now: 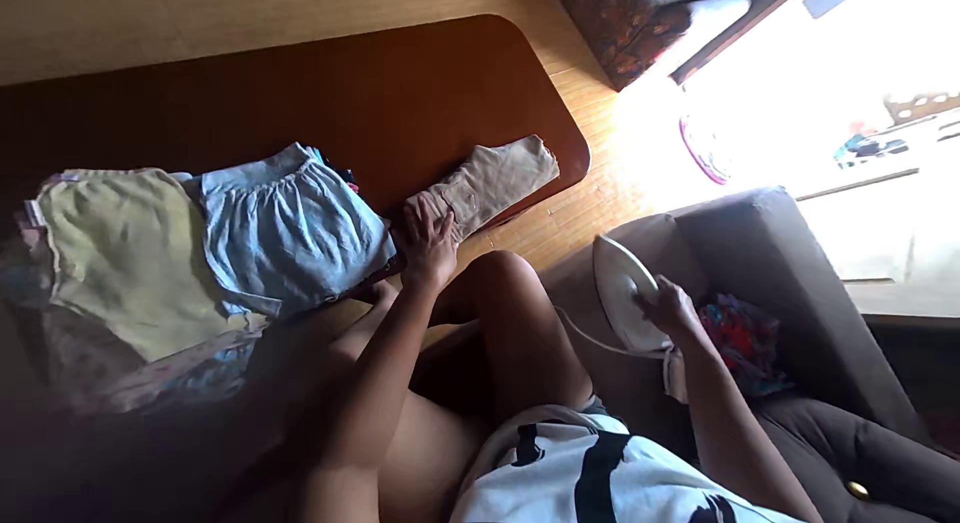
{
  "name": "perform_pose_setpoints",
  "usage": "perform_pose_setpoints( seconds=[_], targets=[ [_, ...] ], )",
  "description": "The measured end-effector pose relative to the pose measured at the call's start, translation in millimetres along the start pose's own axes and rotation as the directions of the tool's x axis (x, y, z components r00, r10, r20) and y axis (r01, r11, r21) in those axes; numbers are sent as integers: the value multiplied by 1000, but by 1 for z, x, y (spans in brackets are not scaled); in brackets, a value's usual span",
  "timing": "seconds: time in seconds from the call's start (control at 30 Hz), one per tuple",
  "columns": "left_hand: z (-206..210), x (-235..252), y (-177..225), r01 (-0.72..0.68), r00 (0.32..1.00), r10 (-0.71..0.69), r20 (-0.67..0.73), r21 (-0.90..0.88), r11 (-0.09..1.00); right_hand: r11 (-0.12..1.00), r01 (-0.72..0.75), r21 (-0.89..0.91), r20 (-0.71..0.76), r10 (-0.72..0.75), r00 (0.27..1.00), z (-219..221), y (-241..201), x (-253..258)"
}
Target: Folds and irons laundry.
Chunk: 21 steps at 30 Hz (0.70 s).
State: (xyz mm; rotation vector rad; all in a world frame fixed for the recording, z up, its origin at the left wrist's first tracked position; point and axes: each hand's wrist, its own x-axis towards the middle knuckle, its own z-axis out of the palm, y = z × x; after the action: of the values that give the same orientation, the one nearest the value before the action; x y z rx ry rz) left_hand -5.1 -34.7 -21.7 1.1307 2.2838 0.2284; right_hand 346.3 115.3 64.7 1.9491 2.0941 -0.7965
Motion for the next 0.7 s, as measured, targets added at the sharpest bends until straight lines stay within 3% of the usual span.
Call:
perform_pose_setpoints(
  seconds=[0.17, 0.3, 0.37, 0.43, 0.63, 0.7],
  targets=[
    [-2, 5, -2, -43, 999, 43, 5, 11, 999, 967, 246, -62, 39, -244, 969, 0, -131, 35],
    [-1, 6, -7, -24, 1000, 24, -1, 4, 1000, 867, 451, -211, 136, -431, 892, 37, -222, 67],
    [-4, 9, -7, 6, 1000, -6, 30, 12, 1000, 831, 484, -276, 164, -455, 875, 58, -254, 74],
    [-3, 11, -10, 22, 998, -23, 60, 13, 1000, 838, 470, -278, 169, -439, 882, 71, -266, 78],
    [-1, 10, -5, 34, 995, -39, 91, 56, 998, 918, 355, -177, 143, -333, 932, 70, -229, 75],
    [0, 13, -4, 40, 993, -47, 110, 64, 997, 925, 328, -193, 121, -309, 943, 70, -235, 74]
  ],
)
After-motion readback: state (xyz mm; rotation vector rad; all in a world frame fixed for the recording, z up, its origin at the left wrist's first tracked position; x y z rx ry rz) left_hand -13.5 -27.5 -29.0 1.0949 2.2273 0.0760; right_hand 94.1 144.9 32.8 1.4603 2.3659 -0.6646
